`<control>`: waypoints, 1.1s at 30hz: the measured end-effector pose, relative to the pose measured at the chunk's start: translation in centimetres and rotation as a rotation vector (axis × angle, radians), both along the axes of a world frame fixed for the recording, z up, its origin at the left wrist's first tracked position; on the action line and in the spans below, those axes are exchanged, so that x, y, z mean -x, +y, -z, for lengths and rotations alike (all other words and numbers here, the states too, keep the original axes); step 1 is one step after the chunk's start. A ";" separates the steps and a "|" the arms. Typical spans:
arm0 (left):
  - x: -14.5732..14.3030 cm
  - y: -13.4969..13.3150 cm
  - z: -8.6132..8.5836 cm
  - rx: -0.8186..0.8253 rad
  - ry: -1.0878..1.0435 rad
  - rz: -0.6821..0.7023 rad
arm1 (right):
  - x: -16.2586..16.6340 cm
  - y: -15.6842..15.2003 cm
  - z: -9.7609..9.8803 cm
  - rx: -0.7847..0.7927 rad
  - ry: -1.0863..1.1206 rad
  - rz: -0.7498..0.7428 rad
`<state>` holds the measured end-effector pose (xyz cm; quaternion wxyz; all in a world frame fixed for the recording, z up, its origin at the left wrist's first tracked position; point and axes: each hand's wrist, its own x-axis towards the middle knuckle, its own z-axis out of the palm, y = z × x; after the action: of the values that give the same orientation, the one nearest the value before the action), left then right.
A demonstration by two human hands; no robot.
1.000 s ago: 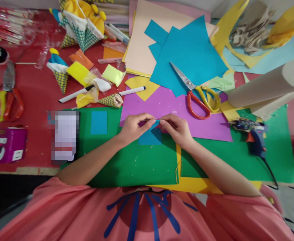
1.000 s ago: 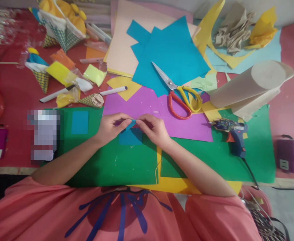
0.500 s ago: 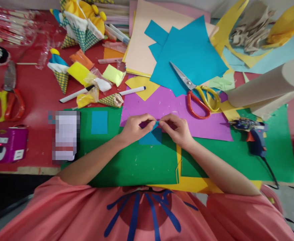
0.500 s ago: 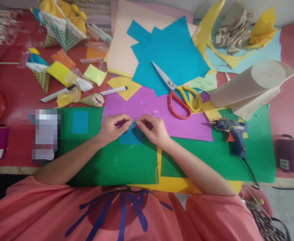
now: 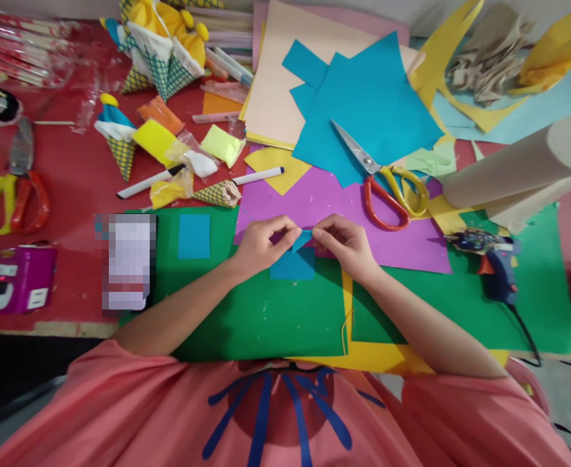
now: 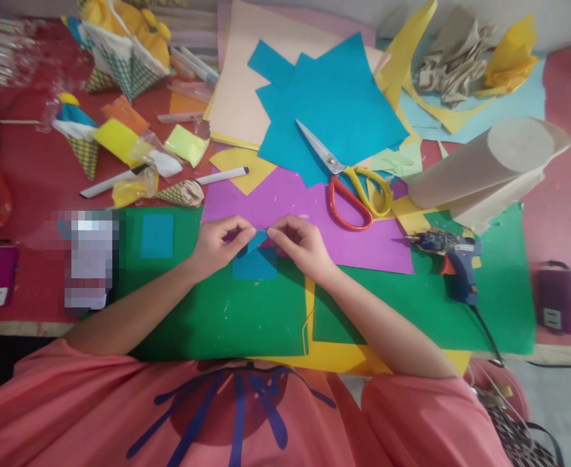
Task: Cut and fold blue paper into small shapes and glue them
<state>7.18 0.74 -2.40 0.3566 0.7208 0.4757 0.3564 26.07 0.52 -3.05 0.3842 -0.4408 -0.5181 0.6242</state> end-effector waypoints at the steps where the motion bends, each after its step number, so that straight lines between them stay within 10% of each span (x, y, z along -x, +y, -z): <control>1: 0.0 0.0 0.0 0.024 -0.021 -0.009 | -0.1 0.1 0.1 -0.011 0.008 -0.009; 11: -0.1 0.3 0.2 0.169 -0.143 -0.023 | -0.2 0.0 0.8 -0.149 0.082 -0.086; 33: 0.1 0.2 1.4 -0.140 -0.057 0.079 | -0.2 0.6 0.4 0.045 0.146 0.038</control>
<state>7.07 0.91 -3.80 0.3324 0.7517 0.4106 0.3948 26.30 1.16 -3.41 0.4227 -0.4125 -0.4662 0.6586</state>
